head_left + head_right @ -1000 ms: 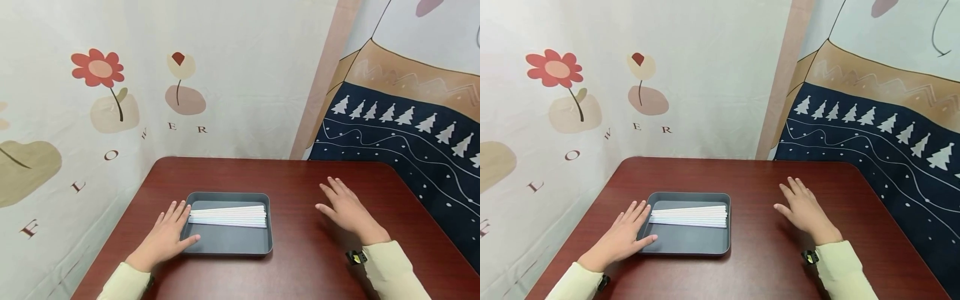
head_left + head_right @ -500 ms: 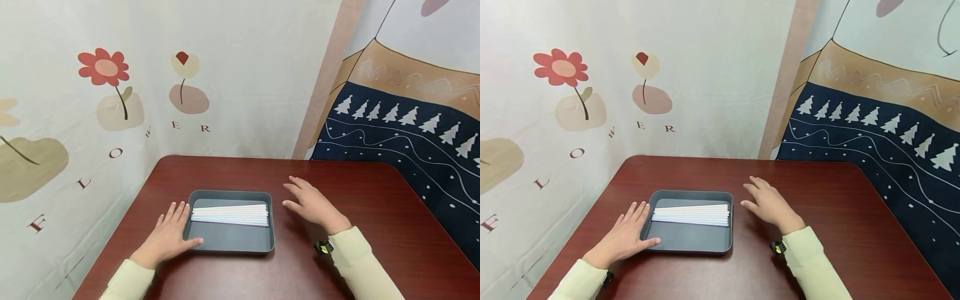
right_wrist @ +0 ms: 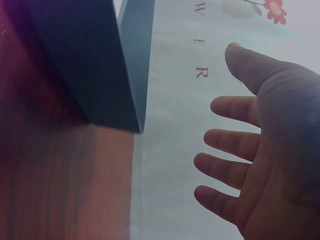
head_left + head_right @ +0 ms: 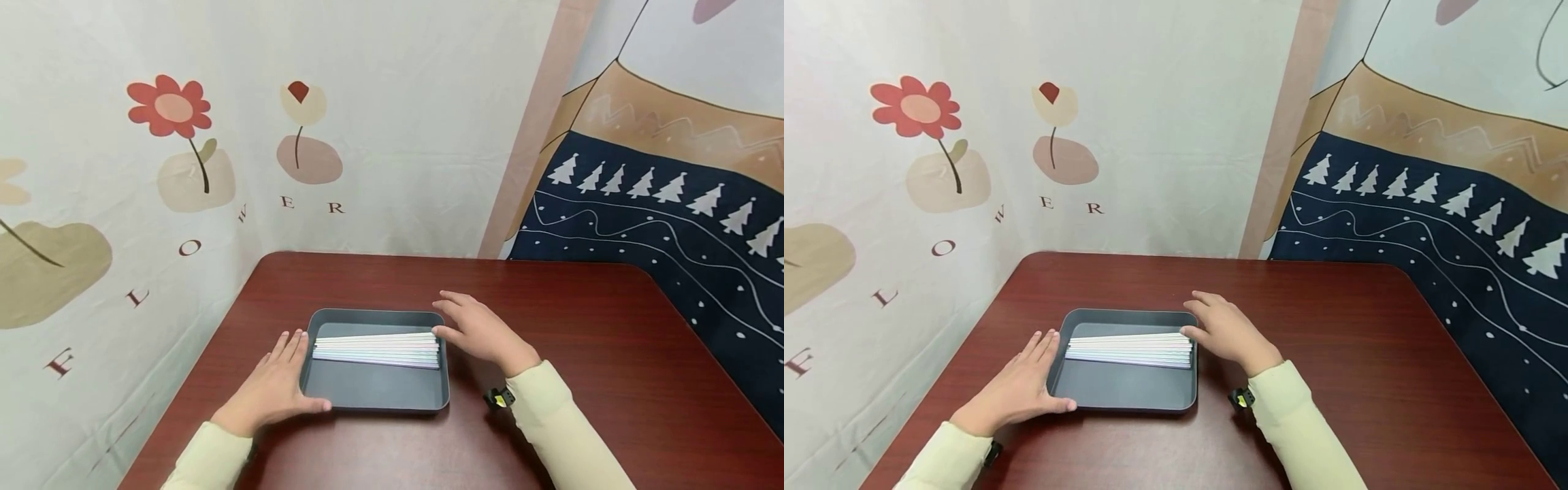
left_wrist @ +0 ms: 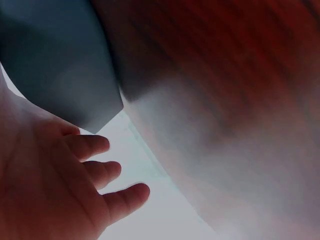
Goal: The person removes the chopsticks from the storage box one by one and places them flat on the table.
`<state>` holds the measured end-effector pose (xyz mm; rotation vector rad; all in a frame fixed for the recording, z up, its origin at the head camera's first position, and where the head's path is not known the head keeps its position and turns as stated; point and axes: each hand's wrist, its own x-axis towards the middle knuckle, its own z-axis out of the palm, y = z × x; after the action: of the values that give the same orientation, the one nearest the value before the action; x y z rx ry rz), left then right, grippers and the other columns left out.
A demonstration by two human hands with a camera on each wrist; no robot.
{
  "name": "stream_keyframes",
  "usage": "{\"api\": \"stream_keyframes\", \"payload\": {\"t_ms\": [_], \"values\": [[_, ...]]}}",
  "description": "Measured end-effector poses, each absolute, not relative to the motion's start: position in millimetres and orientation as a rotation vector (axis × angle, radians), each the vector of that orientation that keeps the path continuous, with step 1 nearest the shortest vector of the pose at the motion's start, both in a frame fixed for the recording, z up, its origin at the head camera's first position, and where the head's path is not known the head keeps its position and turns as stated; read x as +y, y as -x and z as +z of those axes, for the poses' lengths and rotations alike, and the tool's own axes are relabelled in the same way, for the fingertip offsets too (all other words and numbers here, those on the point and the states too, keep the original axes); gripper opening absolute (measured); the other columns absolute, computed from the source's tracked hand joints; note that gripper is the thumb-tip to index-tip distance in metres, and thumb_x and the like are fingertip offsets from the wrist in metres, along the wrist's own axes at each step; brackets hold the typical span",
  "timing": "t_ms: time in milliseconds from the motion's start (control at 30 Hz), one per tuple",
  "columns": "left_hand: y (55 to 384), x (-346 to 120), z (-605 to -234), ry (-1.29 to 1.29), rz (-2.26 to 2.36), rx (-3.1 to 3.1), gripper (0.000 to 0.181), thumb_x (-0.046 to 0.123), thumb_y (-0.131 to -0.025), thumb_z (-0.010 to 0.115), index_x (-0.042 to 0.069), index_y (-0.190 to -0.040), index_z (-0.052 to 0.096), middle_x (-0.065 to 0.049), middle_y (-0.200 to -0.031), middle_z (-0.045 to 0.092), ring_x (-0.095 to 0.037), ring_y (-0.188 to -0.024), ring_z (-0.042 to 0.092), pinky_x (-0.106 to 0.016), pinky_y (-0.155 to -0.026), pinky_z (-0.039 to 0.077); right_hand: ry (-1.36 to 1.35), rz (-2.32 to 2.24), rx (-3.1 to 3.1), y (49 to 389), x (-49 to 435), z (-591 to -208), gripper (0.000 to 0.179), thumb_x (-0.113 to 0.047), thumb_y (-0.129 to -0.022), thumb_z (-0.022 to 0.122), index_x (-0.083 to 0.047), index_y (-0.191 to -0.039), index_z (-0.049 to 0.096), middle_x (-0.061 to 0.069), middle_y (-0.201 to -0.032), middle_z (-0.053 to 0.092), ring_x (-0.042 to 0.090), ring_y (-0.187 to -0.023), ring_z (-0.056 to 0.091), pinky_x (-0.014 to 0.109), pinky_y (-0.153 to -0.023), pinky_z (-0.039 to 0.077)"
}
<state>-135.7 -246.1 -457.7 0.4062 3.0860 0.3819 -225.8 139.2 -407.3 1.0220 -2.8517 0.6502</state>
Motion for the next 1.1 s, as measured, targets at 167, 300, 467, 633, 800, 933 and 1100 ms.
{"api": "stream_keyframes", "payload": {"t_ms": [167, 300, 467, 633, 800, 933, 1100], "values": [[135, -247, -456, -0.380, 0.441, 3.051, 0.144, 0.087, -0.056, 0.069, -0.012, -0.151, 0.024, -0.030, -0.156, 0.025, -0.050, -0.144, 0.018, -0.065, -0.105, 0.029, -1.066, 0.653, -2.875, 233, 121, -406, 0.053, -0.040, -0.097, 0.064, -0.007, -0.138, 0.058, 0.015, -0.148, 0.047, 0.029, -0.137, 0.042, 0.047, -0.108, 0.037], [137, -245, -457, -0.337, 0.441, 3.042, 0.144, 0.088, -0.055, 0.069, -0.009, -0.152, 0.025, -0.028, -0.156, 0.026, -0.050, -0.144, 0.017, -0.067, -0.106, 0.027, -1.081, 0.659, -2.904, 238, 108, -402, 0.053, -0.039, -0.097, 0.064, -0.008, -0.139, 0.058, 0.011, -0.146, 0.050, 0.027, -0.136, 0.043, 0.045, -0.108, 0.036], [139, -242, -457, -0.308, 0.405, 3.072, 0.142, 0.088, -0.053, 0.070, -0.005, -0.152, 0.030, -0.029, -0.152, 0.033, -0.050, -0.142, 0.021, -0.072, -0.103, 0.022, -1.082, 0.679, -2.941, 245, 92, -403, 0.051, -0.037, -0.097, 0.064, -0.009, -0.138, 0.058, 0.006, -0.139, 0.056, 0.023, -0.131, 0.049, 0.042, -0.106, 0.039], [139, -240, -455, -0.312, 0.386, 3.124, 0.139, 0.086, -0.051, 0.073, -0.002, -0.151, 0.034, -0.026, -0.144, 0.039, -0.048, -0.133, 0.030, -0.076, -0.097, 0.024, -1.089, 0.733, -2.962, 252, 78, -409, 0.048, -0.035, -0.096, 0.065, -0.008, -0.136, 0.060, 0.004, -0.134, 0.060, 0.021, -0.127, 0.052, 0.041, -0.104, 0.041], [138, -240, -454, -0.295, 0.403, 3.116, 0.139, 0.084, -0.051, 0.075, -0.001, -0.152, 0.033, -0.026, -0.142, 0.039, -0.047, -0.130, 0.032, -0.074, -0.094, 0.029, -1.146, 0.798, -2.966, 256, 65, -418, 0.041, -0.028, -0.096, 0.067, -0.006, -0.131, 0.064, 0.006, -0.128, 0.063, 0.022, -0.122, 0.056, 0.041, -0.102, 0.043], [137, -240, -453, -0.276, 0.435, 3.082, 0.140, 0.085, -0.051, 0.074, 0.000, -0.154, 0.029, -0.027, -0.144, 0.035, -0.047, -0.132, 0.030, -0.073, -0.094, 0.031, -1.148, 0.814, -2.976, 258, 56, -426, 0.038, -0.026, -0.095, 0.068, -0.007, -0.128, 0.066, 0.005, -0.125, 0.065, 0.020, -0.118, 0.058, 0.039, -0.099, 0.045], [136, -240, -452, -0.229, 0.469, 3.019, 0.143, 0.086, -0.051, 0.073, 0.001, -0.156, 0.023, -0.027, -0.145, 0.035, -0.047, -0.129, 0.036, -0.070, -0.093, 0.035, -1.171, 0.817, -2.978, 258, 45, -435, 0.035, -0.025, -0.095, 0.069, -0.008, -0.126, 0.067, 0.003, -0.123, 0.066, 0.019, -0.117, 0.059, 0.038, -0.098, 0.046]]}}
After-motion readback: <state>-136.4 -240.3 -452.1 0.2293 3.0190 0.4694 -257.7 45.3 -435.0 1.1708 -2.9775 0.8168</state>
